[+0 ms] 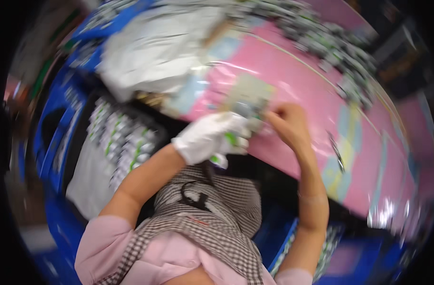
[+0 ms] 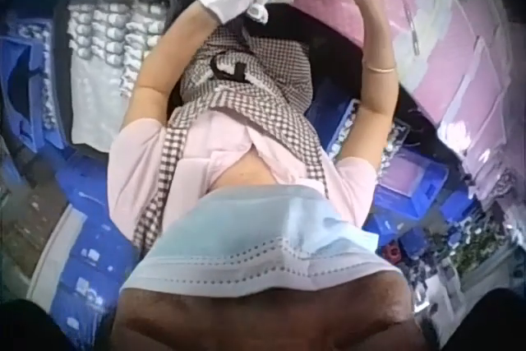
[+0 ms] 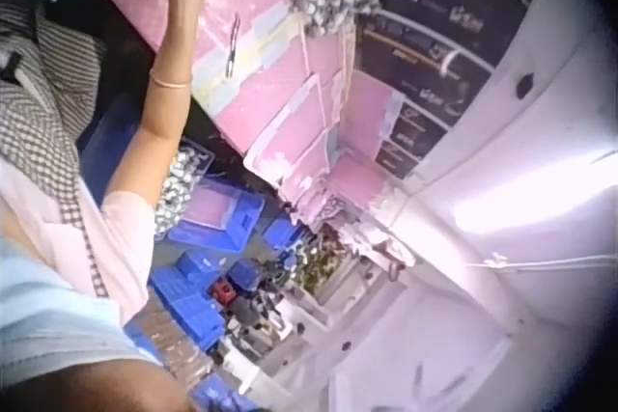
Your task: Assembling plastic toy figures by attaching small components and organizing them into storage trays.
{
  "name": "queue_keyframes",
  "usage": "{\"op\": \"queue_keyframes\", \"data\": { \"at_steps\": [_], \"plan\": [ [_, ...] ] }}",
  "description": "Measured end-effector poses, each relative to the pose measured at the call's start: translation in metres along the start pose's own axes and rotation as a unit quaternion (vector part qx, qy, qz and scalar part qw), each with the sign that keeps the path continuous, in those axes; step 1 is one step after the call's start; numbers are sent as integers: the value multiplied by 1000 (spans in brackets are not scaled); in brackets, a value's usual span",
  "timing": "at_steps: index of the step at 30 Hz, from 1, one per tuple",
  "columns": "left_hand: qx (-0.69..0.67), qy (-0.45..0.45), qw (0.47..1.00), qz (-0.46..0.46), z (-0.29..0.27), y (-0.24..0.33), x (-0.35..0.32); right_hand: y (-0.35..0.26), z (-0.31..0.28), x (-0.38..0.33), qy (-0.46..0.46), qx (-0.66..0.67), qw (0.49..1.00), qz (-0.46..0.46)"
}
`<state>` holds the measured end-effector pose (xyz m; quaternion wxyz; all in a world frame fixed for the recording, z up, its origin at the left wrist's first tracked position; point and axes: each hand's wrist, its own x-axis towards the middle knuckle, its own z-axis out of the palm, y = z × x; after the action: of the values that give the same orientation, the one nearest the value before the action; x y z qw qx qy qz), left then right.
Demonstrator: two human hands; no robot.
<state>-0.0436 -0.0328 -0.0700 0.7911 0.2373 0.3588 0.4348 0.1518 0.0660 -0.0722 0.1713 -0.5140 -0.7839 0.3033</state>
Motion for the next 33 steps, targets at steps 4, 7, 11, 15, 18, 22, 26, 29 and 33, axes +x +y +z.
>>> {"op": "queue_keyframes", "data": {
  "at_steps": [4,7,11,15,18,22,26,29,33],
  "plan": [
    [-9,32,999,43,-28,4,-44,-35,-2,-29,32,153,985,-69],
    [236,272,911,203,-74,32,-110,-48,3,-38,4,190,975,-117],
    [692,547,415,223,-224,31,-222,-42,21,-27,7,196,973,-124],
    [774,579,235,103,-338,-12,-328,-38,30,-16,-14,226,969,-96],
    [788,546,267,100,-386,-34,-355,-32,31,-11,-13,219,972,-90],
    [767,541,330,103,-409,-26,-326,-5,3,-13,29,192,980,-44],
    [664,522,513,155,-418,-24,-286,3,-28,-28,110,77,991,21],
    [644,545,518,144,-414,-48,-334,5,-17,21,115,152,982,-1],
    [642,581,494,76,-386,-35,-314,42,-51,70,236,247,940,9]
  ]
}}
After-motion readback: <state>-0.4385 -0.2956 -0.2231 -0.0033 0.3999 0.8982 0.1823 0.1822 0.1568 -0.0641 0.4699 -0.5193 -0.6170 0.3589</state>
